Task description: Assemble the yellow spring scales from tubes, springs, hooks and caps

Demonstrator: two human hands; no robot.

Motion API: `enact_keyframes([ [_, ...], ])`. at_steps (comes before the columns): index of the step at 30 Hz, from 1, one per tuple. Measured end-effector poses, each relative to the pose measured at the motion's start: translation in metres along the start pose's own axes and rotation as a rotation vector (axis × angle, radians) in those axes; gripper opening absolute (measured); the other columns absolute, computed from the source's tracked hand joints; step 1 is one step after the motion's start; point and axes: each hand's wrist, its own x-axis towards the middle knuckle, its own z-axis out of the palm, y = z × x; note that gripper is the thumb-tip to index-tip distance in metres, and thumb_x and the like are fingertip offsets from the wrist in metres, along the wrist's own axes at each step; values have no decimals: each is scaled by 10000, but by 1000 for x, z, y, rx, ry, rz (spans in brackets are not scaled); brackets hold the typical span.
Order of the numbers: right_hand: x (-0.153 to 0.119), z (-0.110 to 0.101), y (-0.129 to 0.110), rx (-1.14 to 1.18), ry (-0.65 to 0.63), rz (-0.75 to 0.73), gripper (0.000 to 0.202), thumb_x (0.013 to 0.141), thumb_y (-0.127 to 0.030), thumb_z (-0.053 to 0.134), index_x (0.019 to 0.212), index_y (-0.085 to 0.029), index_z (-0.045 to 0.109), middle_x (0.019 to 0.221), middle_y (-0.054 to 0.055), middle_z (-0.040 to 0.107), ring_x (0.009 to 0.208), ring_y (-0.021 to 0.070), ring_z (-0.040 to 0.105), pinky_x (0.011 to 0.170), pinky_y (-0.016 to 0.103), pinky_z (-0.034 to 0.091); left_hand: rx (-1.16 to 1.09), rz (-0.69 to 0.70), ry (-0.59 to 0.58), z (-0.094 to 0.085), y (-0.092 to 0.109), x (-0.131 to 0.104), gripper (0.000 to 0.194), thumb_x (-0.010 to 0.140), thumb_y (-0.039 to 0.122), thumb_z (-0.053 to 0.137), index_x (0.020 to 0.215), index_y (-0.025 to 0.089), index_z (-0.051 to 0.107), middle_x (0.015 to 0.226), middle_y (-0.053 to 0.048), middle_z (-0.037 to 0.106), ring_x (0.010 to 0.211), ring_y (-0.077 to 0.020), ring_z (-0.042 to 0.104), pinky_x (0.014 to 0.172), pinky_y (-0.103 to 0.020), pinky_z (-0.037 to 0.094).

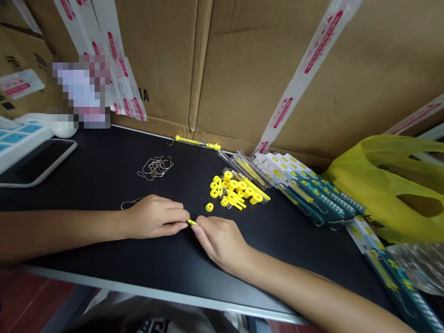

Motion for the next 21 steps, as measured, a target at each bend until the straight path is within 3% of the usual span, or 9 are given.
enact_keyframes([
  [8,1,-1,-1,87,4,49,357,967,-286,291,674,-181,466,577,-10,468,529,108,463,552,227,335,17,5,34,1,-1,0,247,931,280,386,791,198,573,664,38,526,581,-90,509,555,-214,353],
  [14,1,-8,4,206,106,139,372,982,-278,265,662,-186,431,562,-36,428,503,83,433,534,201,336,35,26,55,-1,0,-1,232,909,231,385,764,195,563,640,42,519,552,-82,495,544,-208,351],
  [17,1,-22,8,35,151,71,357,976,-273,279,688,-179,467,565,-32,435,496,87,429,528,206,330,8,18,56,-1,0,-1,227,921,239,377,816,191,572,670,39,544,576,-80,516,566,-195,376],
  [21,2,-51,20,-555,253,57,321,945,-322,366,703,-174,517,647,15,524,569,122,498,518,234,290,18,34,54,-1,-1,-1,272,958,293,345,881,190,585,708,25,570,605,-84,538,589,-194,392],
])
